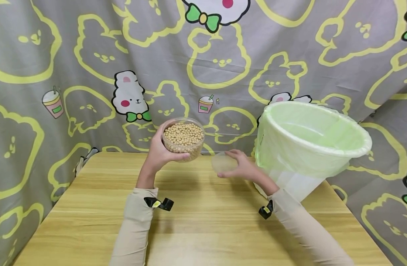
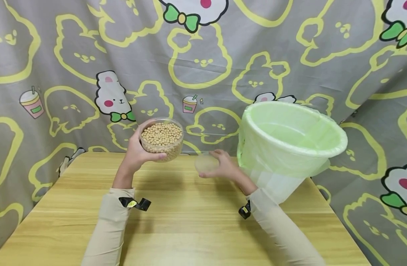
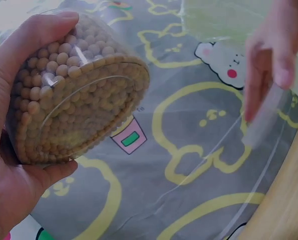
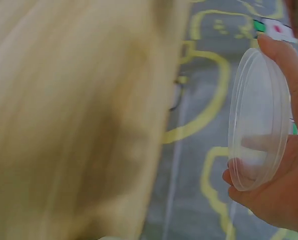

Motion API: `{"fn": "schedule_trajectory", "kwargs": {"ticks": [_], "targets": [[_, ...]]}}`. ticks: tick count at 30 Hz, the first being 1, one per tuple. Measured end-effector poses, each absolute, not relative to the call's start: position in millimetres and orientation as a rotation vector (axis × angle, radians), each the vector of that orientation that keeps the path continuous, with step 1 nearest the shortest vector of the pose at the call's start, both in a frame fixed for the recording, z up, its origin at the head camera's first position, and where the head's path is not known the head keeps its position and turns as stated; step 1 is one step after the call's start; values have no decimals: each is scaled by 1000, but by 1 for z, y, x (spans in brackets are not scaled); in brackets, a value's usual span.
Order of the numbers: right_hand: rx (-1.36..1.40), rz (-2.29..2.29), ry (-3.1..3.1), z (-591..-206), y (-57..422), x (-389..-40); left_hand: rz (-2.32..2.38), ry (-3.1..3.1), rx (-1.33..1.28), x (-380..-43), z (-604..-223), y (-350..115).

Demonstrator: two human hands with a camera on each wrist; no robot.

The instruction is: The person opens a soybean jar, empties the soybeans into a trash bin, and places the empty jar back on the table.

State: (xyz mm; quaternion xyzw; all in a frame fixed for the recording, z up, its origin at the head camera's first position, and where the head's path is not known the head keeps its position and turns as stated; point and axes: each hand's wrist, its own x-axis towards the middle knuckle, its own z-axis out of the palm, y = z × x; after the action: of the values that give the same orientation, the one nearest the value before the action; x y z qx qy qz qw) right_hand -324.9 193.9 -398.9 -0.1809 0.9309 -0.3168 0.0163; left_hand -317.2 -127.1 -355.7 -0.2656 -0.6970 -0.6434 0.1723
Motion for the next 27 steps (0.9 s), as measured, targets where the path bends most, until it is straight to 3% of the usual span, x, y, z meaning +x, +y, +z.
{"fn": "schedule_trajectory", "kwargs": {"ticks": [16,27], "targets": [[-621,-717,2881,-444,201,-338,-1796,-2009,-773,-320,-358,-122],[-672,-655,2821,-448,200,-343,-1803,-1999,-759,-319,-358,-125]]}}
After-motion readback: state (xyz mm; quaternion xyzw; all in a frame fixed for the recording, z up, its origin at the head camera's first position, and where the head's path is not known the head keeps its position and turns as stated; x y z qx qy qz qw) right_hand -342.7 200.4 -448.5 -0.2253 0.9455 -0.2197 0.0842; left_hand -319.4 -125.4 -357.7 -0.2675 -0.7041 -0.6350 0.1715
